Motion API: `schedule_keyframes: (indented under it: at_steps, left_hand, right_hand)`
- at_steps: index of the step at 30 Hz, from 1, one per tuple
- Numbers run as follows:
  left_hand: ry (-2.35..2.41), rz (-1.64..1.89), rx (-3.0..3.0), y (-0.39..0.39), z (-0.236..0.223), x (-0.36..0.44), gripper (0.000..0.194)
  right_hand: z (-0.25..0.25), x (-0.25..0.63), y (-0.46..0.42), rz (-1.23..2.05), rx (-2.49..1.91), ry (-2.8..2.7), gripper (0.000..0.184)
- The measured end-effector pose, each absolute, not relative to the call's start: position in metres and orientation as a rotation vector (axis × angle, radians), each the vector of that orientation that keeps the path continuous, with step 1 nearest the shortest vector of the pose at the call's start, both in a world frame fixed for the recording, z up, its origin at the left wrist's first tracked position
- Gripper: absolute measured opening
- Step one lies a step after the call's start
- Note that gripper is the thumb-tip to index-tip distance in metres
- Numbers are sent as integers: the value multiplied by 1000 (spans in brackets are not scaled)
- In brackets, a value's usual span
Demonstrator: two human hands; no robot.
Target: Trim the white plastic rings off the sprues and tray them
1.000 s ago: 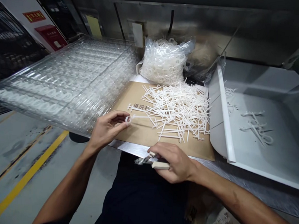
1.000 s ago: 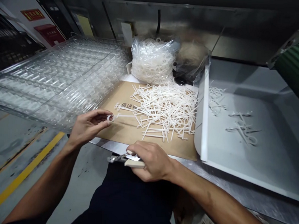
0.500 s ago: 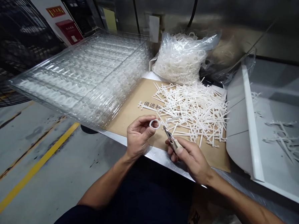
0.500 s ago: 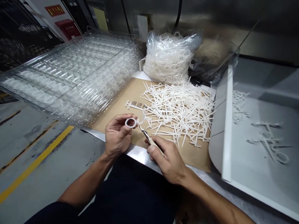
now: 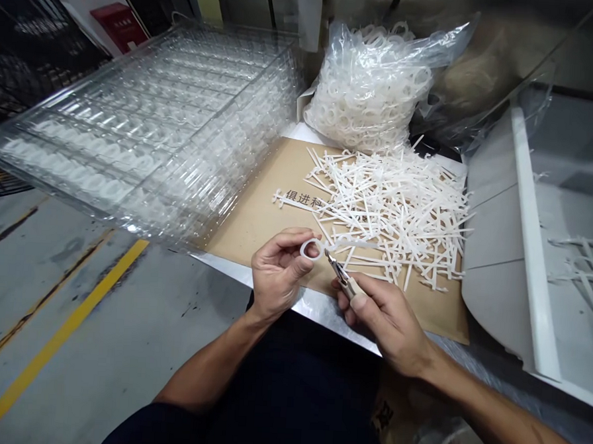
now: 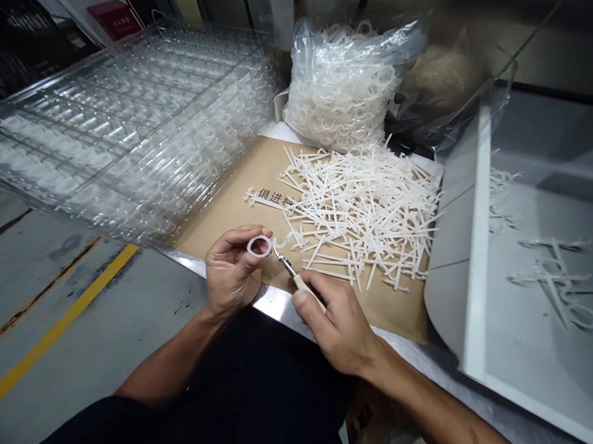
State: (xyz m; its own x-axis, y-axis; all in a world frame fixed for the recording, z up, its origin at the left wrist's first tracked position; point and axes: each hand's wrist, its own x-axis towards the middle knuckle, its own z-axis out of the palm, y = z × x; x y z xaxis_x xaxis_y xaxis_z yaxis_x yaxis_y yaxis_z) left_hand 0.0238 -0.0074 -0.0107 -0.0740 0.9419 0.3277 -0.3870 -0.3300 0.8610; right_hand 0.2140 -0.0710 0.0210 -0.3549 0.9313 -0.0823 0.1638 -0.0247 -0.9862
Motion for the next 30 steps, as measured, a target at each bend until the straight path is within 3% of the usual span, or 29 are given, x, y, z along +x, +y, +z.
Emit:
schedule_keyframes:
  at_steps: [30]
  left_hand:
    - [757,1578,1214,-12,-10,23,26]
  right_hand:
    - [20,212,-73,1406,-1199,-1545,43]
